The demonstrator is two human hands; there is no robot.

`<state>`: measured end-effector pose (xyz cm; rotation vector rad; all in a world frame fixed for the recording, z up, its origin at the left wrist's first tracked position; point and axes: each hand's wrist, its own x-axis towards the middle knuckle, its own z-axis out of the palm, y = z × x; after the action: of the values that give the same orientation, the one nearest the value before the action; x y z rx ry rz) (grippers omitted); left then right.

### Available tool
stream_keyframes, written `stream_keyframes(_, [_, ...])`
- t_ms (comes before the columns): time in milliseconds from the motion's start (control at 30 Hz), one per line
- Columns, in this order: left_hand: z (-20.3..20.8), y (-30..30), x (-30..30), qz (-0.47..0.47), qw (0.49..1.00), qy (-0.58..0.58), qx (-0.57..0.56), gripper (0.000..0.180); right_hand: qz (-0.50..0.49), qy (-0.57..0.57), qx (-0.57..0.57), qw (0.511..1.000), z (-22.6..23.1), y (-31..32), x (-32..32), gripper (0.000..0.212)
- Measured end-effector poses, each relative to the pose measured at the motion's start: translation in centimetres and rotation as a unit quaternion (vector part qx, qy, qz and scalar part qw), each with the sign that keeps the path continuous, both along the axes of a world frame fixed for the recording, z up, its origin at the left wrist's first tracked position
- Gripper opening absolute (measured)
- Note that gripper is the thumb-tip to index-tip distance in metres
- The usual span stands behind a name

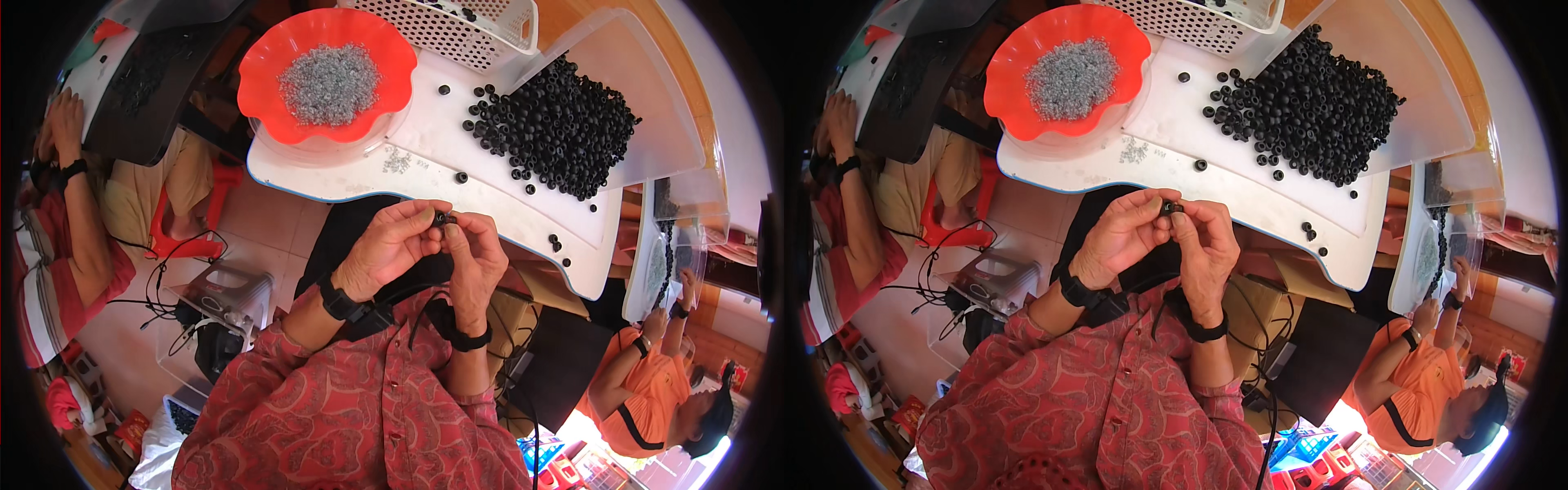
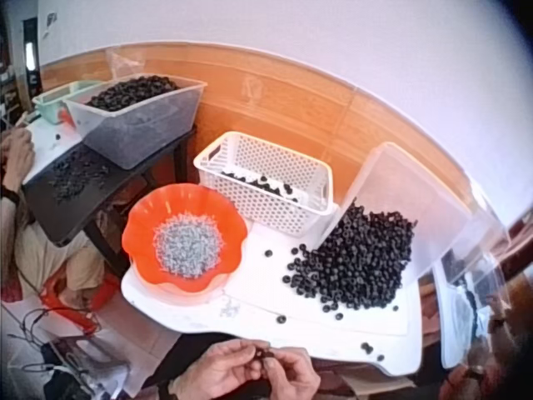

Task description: Manually assembling small metal components into plastic spheres.

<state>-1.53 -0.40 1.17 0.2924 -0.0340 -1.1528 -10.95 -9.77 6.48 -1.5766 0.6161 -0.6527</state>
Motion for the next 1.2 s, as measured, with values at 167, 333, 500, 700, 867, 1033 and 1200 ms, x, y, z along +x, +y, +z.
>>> stream_keyframes(167, [0.20,-0.05,-0.07,0.009,1.000,0.002,0.014,0.029,-0.002,-0.007,-0.009,1.000,-0.03,0.16,0.11,0.010])
stream_keyframes(333, [0.19,0.00,0.05,0.016,1.000,-0.003,0.014,0.028,-0.004,-0.013,0.005,1.000,-0.23,0.28,0.16,0.010])
stream_keyframes(500, [0.49,0.10,-0.05,0.022,0.999,-0.018,0.026,0.028,-0.010,-0.016,-0.004,1.000,-0.43,0.29,0.16,0.011])
stream_keyframes(700, [0.63,0.08,-0.22,0.027,0.998,-0.031,0.051,0.027,-0.011,-0.017,-0.004,1.000,-0.36,0.27,0.10,0.011])
stream_keyframes(867, [0.05,0.12,-0.18,0.024,0.998,-0.035,0.035,0.026,-0.011,-0.007,0.015,1.000,-0.52,0.26,-0.03,0.009])
stream_keyframes(1033, [0.25,0.23,-0.32,0.027,0.999,-0.028,0.033,0.027,-0.009,0.010,-0.056,0.998,-0.65,0.40,-0.08,0.008])
stream_keyframes(1200, [-0.03,0.05,-0.14,0.013,1.000,-0.001,0.001,0.027,-0.017,-0.004,0.007,1.000,-0.60,0.45,-0.18,0.009])
